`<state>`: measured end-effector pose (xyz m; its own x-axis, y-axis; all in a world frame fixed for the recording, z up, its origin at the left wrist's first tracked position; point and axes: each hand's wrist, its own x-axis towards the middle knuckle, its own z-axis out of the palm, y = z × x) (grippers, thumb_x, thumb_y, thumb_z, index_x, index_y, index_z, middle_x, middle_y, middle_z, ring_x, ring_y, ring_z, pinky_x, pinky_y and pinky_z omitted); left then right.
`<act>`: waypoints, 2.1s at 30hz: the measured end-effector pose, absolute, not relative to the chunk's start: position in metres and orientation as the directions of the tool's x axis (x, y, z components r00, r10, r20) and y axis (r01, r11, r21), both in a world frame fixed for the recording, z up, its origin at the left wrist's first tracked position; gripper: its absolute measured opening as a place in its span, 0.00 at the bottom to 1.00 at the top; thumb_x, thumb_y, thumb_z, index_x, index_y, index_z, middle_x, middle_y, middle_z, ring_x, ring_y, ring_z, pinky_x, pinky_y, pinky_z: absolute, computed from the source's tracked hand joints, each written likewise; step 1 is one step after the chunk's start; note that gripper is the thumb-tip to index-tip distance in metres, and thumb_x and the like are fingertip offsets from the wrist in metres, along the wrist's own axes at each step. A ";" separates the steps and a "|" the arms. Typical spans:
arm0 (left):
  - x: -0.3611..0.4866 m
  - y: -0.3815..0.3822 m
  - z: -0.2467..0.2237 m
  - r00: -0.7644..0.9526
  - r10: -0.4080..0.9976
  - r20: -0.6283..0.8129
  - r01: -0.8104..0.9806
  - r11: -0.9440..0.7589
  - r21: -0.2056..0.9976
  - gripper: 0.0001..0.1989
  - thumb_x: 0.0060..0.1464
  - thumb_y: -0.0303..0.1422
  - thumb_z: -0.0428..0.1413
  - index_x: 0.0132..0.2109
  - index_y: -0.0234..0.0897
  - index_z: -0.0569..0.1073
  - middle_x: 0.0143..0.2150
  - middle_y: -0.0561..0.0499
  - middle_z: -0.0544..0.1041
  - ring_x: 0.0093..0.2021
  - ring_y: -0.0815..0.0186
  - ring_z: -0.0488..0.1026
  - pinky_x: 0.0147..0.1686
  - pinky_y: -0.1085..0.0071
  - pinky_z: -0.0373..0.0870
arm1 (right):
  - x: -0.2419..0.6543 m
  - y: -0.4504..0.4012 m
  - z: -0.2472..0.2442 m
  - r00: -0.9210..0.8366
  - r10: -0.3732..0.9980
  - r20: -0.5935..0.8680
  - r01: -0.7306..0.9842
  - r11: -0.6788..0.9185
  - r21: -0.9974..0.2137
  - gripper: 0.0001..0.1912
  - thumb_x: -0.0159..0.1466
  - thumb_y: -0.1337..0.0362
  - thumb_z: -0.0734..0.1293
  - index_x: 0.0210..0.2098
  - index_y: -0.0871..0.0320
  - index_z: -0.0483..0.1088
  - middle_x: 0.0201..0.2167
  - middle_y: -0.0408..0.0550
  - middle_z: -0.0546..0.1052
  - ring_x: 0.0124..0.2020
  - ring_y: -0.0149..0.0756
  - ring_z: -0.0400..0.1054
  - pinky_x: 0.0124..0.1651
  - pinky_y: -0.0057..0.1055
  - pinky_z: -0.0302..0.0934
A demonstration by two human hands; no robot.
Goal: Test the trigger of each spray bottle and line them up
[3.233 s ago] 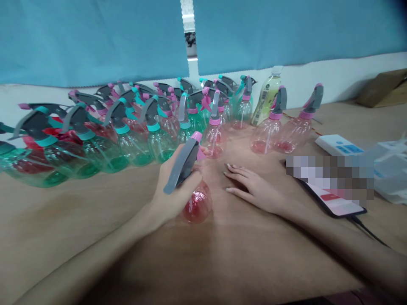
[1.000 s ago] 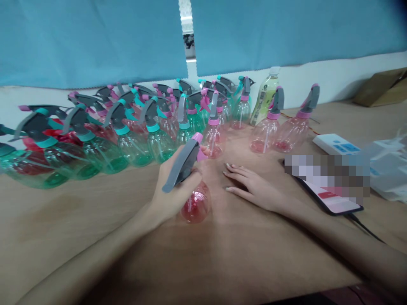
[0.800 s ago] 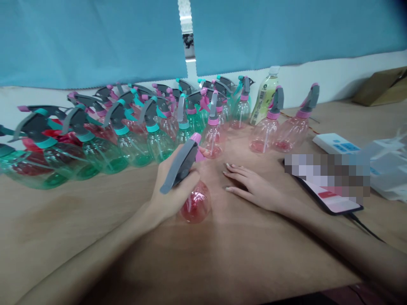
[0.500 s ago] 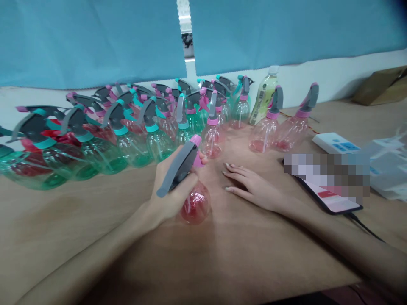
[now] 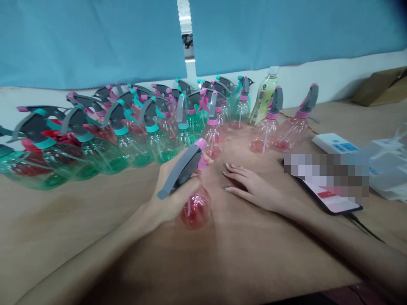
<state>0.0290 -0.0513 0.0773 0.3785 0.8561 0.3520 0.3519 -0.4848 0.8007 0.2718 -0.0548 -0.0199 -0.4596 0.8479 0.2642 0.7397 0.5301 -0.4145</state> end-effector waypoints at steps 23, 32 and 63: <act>0.044 -0.055 0.075 0.371 0.866 0.335 0.134 -0.407 0.904 0.23 0.54 0.27 0.53 0.57 0.46 0.65 0.53 0.50 0.73 0.46 0.61 0.75 0.49 0.59 0.71 | 0.277 -0.074 0.007 -0.487 0.866 0.117 0.703 0.468 -0.535 0.32 0.64 0.46 0.61 0.61 0.57 0.62 0.61 0.56 0.66 0.62 0.49 0.59 0.62 0.50 0.55; 0.086 -0.045 0.066 0.323 0.836 0.445 0.142 -0.507 0.850 0.18 0.52 0.28 0.54 0.51 0.40 0.65 0.53 0.46 0.70 0.49 0.60 0.73 0.50 0.60 0.69 | 0.275 -0.109 0.037 -0.424 0.894 0.144 0.636 0.408 -0.655 0.33 0.62 0.48 0.65 0.62 0.53 0.57 0.62 0.54 0.65 0.61 0.49 0.60 0.61 0.50 0.56; 0.083 -0.028 0.005 0.478 0.836 0.269 0.541 -0.521 0.660 0.18 0.59 0.34 0.52 0.55 0.38 0.61 0.56 0.43 0.69 0.54 0.58 0.70 0.54 0.52 0.68 | 0.298 -0.015 0.042 -0.040 0.893 0.448 0.899 0.228 -0.374 0.34 0.56 0.47 0.68 0.54 0.61 0.60 0.48 0.64 0.72 0.52 0.60 0.65 0.47 0.53 0.62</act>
